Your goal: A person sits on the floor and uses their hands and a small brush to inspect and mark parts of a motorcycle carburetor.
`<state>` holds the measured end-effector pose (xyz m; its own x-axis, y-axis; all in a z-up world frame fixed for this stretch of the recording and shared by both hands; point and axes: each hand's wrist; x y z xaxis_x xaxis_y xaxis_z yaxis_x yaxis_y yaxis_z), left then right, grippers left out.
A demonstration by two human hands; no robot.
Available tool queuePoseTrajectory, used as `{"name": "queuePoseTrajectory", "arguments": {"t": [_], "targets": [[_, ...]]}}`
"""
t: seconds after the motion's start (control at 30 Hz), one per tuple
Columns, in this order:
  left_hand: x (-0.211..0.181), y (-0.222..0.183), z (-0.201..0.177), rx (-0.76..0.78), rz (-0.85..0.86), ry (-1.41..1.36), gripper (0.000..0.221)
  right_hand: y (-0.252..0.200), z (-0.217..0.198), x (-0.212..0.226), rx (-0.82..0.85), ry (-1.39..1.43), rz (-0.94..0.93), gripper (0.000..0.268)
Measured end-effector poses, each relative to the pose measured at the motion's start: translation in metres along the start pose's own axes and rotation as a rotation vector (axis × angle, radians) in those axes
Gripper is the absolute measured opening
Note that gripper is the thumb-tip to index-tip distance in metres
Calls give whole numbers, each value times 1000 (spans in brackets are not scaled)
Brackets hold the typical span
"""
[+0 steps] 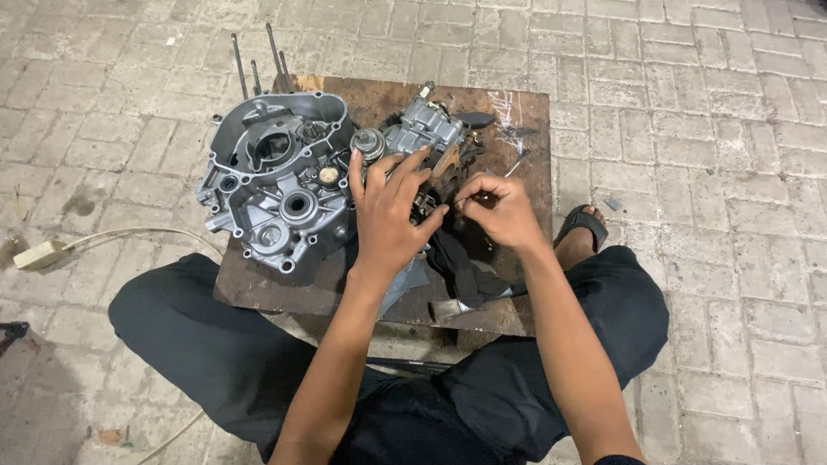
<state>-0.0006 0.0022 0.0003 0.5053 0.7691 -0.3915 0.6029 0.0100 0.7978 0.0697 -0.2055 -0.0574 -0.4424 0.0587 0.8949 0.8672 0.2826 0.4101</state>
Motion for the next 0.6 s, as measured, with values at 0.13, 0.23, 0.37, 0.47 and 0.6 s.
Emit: {"name": "queuePoseTrajectory", "arguments": {"t": [0.13, 0.23, 0.37, 0.47, 0.6], "targets": [[1, -1, 0, 7, 5, -12, 44, 0, 12, 8, -43, -49, -27, 12], [1, 0, 1, -25, -3, -62, 45, 1, 17, 17, -83, -66, -67, 14], [2, -2, 3, -32, -1, -66, 45, 0, 21, 27, -119, -81, -55, 13], [3, -2, 2, -23, 2, -50, 42, -3, 18, 15, -133, -26, -23, 14], [1, -1, 2, -20, 0, -25, 39, -5, 15, 13, -128, 86, 12, 16]]}}
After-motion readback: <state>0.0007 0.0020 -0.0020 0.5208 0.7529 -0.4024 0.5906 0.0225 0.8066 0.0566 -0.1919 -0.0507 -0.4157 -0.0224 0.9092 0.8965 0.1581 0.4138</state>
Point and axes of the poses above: each hand's wrist, its own y-axis towards the middle knuckle, its own z-axis out of the palm, x = y × z, and after that the axes turned 7 degrees about -x, right-handed
